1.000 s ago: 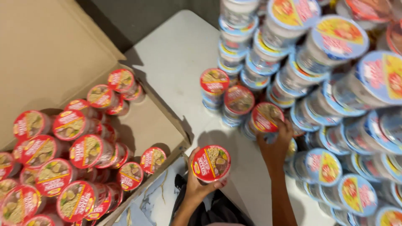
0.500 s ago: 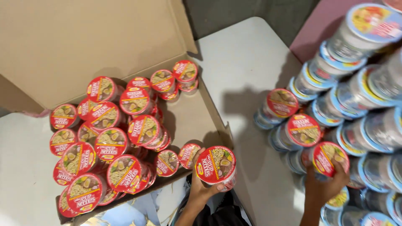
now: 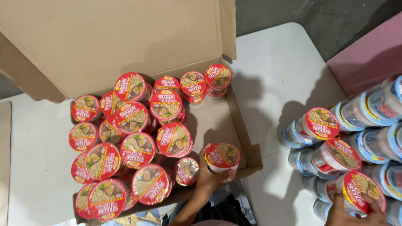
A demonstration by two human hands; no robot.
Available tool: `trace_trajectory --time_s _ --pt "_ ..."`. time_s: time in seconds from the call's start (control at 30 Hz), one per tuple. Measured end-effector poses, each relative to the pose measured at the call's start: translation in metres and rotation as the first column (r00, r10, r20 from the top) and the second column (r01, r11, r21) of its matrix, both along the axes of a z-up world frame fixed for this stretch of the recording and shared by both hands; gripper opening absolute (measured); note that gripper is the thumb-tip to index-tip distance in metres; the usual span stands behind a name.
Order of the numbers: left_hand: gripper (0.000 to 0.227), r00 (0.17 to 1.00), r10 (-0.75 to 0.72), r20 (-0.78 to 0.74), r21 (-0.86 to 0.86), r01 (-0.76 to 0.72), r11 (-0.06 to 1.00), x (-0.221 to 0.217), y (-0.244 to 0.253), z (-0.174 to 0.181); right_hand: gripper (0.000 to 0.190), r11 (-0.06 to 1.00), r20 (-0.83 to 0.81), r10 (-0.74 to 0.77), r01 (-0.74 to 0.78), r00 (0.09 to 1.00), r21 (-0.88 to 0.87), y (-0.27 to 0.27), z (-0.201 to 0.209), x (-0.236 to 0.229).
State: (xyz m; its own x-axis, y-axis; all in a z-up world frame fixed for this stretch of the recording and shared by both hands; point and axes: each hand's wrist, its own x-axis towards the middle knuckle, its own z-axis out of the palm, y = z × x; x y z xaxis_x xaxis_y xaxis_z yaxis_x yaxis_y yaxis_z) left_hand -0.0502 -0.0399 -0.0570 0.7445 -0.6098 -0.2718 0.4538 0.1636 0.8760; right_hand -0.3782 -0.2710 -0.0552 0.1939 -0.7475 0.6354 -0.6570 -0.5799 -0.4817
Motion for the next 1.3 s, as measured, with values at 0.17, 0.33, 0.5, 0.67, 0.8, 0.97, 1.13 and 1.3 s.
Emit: trace_trajectory --time_s 0.17,0.33,0.5,0.67,0.8,0.97,1.13,1.3 --pt "0.12 0.993 -0.075 0.089 0.05 0.07 0.996 0.011 0.0 -0.029 0.051 0.963 -0.008 -0.269 0.269 0.963 0.011 0.013 -0.014 -0.001" --pt "0.119 0.99 -0.126 0.058 0.177 0.114 0.978 0.024 -0.002 -0.006 0.051 0.951 0.136 -0.304 0.29 0.943 0.11 0.023 -0.011 0.012" --pt "0.114 0.987 -0.157 0.01 0.125 0.155 0.98 0.029 -0.005 0.007 0.05 0.943 0.146 -0.32 0.3 0.936 0.142 0.038 -0.01 0.015" --pt "0.117 0.989 -0.134 -0.055 0.08 0.138 0.987 0.024 -0.005 -0.014 0.049 0.933 0.145 -0.358 0.346 0.922 0.101 0.056 0.001 0.013" --pt "0.115 0.993 -0.108 0.055 0.022 0.107 0.994 0.018 -0.001 -0.035 0.05 0.945 0.175 -0.327 0.315 0.929 0.091 0.089 0.111 0.096" --pt "0.115 0.995 -0.094 0.035 0.028 0.093 0.995 0.014 0.01 -0.021 0.064 0.985 0.315 -0.045 -0.01 0.948 0.171 0.086 0.13 0.134" --pt "0.116 0.998 -0.064 0.018 0.068 0.063 0.996 0.003 0.022 -0.018 0.093 0.862 0.349 0.354 -0.448 0.868 0.239 0.057 0.073 0.182" --pt "0.121 0.99 0.011 0.142 0.12 -0.028 0.992 -0.018 0.046 0.026 0.122 0.501 0.202 0.651 -0.614 0.731 0.61 0.061 0.056 0.238"
